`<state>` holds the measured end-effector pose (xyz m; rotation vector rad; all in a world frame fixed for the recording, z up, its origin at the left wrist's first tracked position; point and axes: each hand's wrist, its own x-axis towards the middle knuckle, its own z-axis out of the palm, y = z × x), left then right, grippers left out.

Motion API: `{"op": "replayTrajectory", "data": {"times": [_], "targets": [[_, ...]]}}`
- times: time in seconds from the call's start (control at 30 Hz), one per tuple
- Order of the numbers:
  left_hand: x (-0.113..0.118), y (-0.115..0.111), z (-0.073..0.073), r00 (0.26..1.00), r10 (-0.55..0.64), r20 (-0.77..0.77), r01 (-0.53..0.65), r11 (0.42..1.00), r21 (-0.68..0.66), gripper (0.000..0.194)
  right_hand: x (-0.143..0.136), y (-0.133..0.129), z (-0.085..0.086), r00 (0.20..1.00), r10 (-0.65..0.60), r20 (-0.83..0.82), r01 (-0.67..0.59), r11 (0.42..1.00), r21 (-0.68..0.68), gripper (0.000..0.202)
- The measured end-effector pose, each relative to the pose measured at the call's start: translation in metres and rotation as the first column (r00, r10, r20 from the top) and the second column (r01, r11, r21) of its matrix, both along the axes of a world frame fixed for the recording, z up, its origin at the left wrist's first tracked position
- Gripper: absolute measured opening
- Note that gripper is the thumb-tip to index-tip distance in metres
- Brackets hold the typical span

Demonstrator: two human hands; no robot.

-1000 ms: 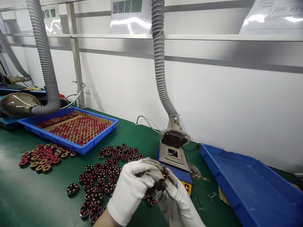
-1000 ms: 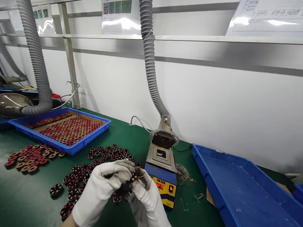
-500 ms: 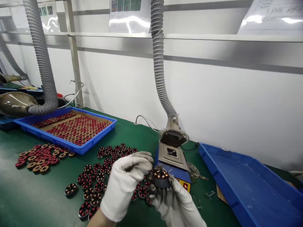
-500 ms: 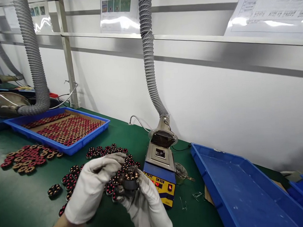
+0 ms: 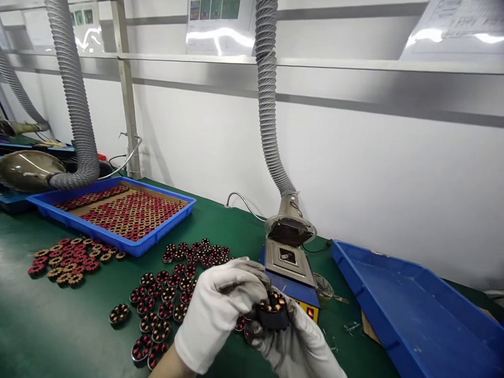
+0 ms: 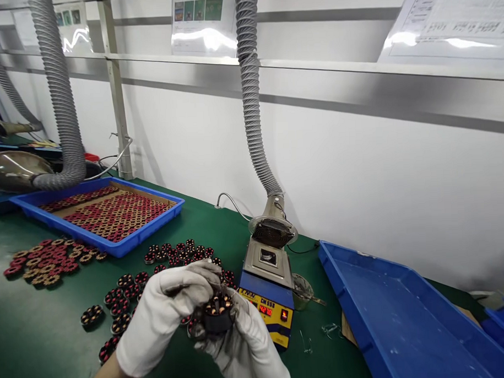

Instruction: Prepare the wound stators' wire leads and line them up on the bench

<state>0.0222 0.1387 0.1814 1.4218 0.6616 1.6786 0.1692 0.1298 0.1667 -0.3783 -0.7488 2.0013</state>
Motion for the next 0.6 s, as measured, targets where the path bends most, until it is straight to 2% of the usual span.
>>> {"op": "replayTrajectory", "data": {"times": [0.07, 0.13, 0.23, 0.3, 0.47, 0.53, 0.6], "targets": [[-0.003, -0.003, 0.006, 0.996, 0.067, 0.059, -0.065, 0.997, -0.042, 0.014, 0.002, -0.001, 0.0, 1.0, -0.002, -0.011, 0.002, 1.0, -0.005, 0.027], [-0.005, -0.007, 0.014, 0.997, 0.068, -0.026, -0.07, 0.989, -0.133, 0.017, 0.003, -0.001, 0.0, 0.999, -0.012, -0.049, 0.011, 1.0, -0.014, 0.024], [-0.002, -0.011, 0.021, 0.975, -0.122, -0.184, 0.073, 0.965, -0.252, 0.024, 0.004, -0.001, 0.002, 0.996, -0.04, -0.077, 0.038, 0.999, -0.032, 0.023], [0.002, -0.011, 0.019, 0.973, -0.176, -0.149, 0.14, 0.965, -0.221, 0.022, 0.003, -0.001, 0.002, 0.996, -0.056, -0.076, 0.054, 0.998, -0.025, 0.024], [0.0, -0.011, 0.01, 0.996, -0.091, 0.022, 0.093, 0.988, -0.119, 0.022, 0.002, 0.0, 0.003, 0.997, -0.052, -0.052, 0.051, 0.999, -0.015, 0.03], [-0.005, -0.012, 0.012, 0.995, 0.007, 0.099, 0.007, 0.991, -0.135, 0.02, 0.003, 0.001, 0.003, 0.997, -0.037, -0.063, 0.036, 0.999, -0.007, 0.029], [-0.008, -0.014, 0.016, 0.997, 0.064, 0.045, -0.054, 0.978, -0.204, 0.019, 0.004, 0.0, 0.002, 0.997, -0.039, -0.067, 0.038, 0.999, -0.01, 0.027]]}}
